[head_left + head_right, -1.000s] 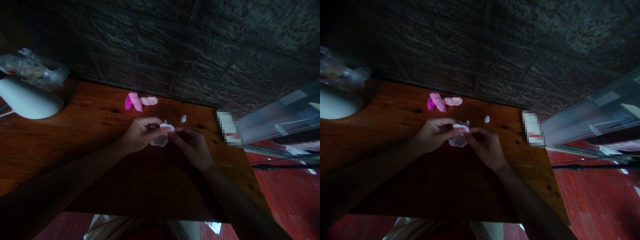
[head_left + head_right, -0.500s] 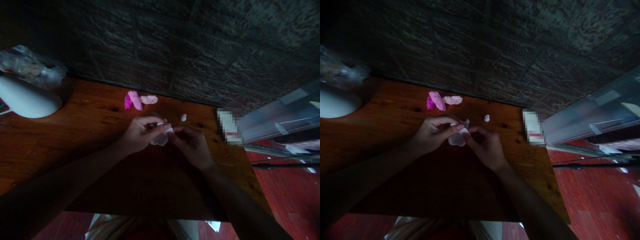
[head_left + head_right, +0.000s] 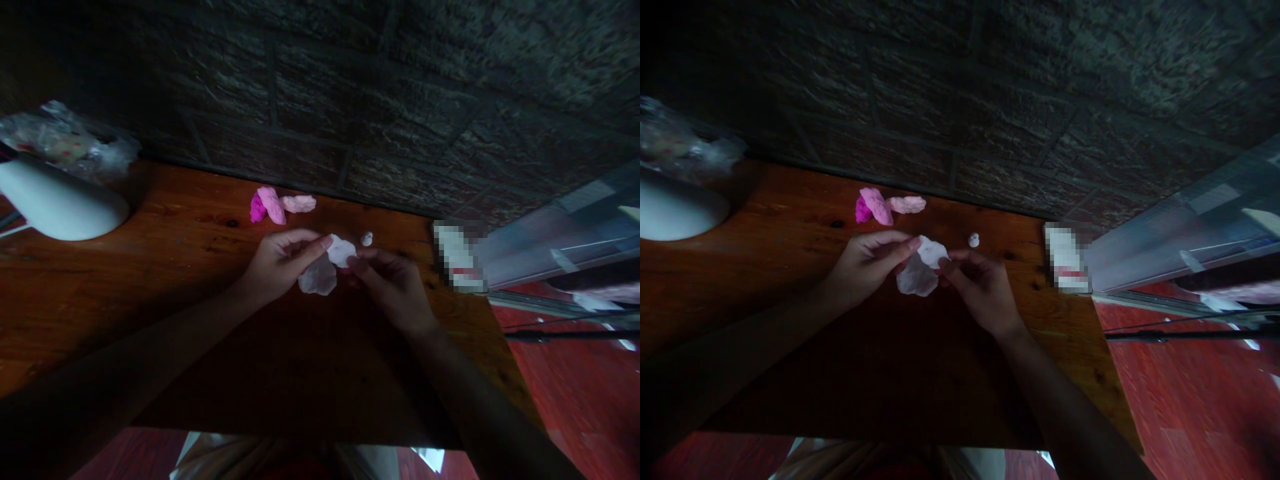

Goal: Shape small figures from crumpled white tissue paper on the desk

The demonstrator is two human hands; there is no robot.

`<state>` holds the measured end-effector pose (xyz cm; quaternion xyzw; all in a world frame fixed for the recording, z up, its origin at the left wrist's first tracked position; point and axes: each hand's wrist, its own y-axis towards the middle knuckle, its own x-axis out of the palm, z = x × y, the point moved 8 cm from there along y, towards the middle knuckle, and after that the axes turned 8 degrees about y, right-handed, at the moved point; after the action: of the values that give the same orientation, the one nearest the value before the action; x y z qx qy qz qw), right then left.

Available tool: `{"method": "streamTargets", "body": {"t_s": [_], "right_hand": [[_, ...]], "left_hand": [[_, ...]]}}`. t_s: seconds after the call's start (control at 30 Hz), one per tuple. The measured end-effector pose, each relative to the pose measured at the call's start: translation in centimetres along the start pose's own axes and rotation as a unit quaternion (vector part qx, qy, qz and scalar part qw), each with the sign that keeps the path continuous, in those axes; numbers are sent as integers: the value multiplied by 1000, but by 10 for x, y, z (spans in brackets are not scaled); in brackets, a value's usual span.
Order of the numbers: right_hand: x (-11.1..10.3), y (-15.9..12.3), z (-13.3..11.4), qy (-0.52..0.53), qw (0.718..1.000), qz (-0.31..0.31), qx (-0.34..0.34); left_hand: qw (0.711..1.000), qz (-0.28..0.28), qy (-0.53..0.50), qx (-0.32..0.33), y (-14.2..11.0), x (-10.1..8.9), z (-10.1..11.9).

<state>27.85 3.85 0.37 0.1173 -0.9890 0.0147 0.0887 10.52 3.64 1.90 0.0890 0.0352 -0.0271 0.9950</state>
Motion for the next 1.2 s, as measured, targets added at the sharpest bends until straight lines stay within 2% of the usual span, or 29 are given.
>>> {"method": "streamTargets", "body": {"t_s": [0.13,0.33,0.6,0.77,1.2], "right_hand": [[2,0,-1,0,1000,-13,1],[3,0,-3,-10,1000,-13,-14],[11,-2,-7,-22,998,-46,-41],[14,-5,-10,-33,995,-65,-65],[12,-6,-6,-66,995,-44,-59]], "left_hand": [[1000,4,-20,6,1,-1,-1],[1000,-19,-22,-2,0,2,3],[997,-40,-45,-44,1,6,-10],[998,-36,-43,-41,0,6,-10],[1000,-29,4,7,-1,2,-2]]}}
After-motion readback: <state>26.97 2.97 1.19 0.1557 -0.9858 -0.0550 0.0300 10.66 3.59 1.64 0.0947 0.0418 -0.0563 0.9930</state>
